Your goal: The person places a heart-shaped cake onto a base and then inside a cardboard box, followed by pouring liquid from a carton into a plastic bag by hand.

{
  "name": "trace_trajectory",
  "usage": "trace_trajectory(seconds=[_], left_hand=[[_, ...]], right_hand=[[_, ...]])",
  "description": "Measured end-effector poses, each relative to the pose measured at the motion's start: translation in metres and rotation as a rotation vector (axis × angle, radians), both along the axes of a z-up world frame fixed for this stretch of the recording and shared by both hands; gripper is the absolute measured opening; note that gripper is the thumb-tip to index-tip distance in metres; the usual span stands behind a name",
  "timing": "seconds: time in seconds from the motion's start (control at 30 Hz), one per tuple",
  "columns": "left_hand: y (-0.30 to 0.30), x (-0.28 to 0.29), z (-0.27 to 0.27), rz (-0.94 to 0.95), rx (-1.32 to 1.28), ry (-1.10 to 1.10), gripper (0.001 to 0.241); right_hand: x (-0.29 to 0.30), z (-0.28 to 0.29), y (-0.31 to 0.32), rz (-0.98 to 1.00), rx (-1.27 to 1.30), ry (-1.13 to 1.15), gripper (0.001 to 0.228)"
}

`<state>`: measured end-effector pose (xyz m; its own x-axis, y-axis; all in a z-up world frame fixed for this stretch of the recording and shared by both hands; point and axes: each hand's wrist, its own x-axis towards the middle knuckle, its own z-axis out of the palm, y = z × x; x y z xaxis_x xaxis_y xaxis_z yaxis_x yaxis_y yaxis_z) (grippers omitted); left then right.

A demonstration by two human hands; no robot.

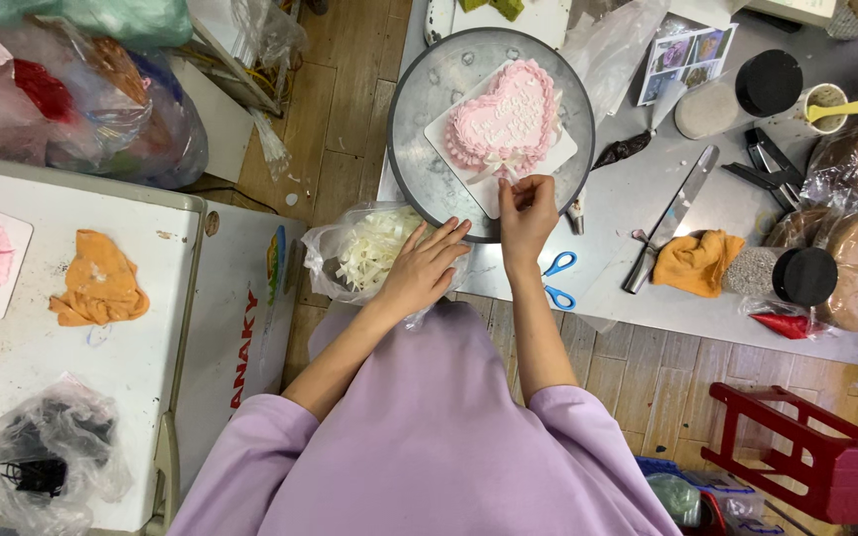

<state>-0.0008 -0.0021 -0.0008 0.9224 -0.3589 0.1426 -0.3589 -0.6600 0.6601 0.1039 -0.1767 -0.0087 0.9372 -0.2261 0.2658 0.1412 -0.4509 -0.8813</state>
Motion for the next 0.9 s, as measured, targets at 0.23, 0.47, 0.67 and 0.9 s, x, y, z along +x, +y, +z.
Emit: trace_trajectory(seconds=[0.23,0.47,0.67,0.9], left_hand=[[0.000,0.000,0.001,-0.002,-0.009,0.000,0.037],[0.000,0.000,0.002,-0.008,-0.005,0.017,0.037],[0.000,0.000,0.001,-0.010,0.000,0.018,0.036],[0.000,0.000,0.000,-0.007,-0.003,0.020,0.036]], right_hand=[[0.002,0.001,0.001,-0.052,-0.188,-0.129,0.021],[0.000,0.009,-0.005,-0.032,-0.250,-0.205,0.017],[0.000,0.004,-0.007,-0.032,-0.284,-0.218,0.019],[0.001,0.012,-0.007,-0.026,-0.289,-0.213,0.018]])
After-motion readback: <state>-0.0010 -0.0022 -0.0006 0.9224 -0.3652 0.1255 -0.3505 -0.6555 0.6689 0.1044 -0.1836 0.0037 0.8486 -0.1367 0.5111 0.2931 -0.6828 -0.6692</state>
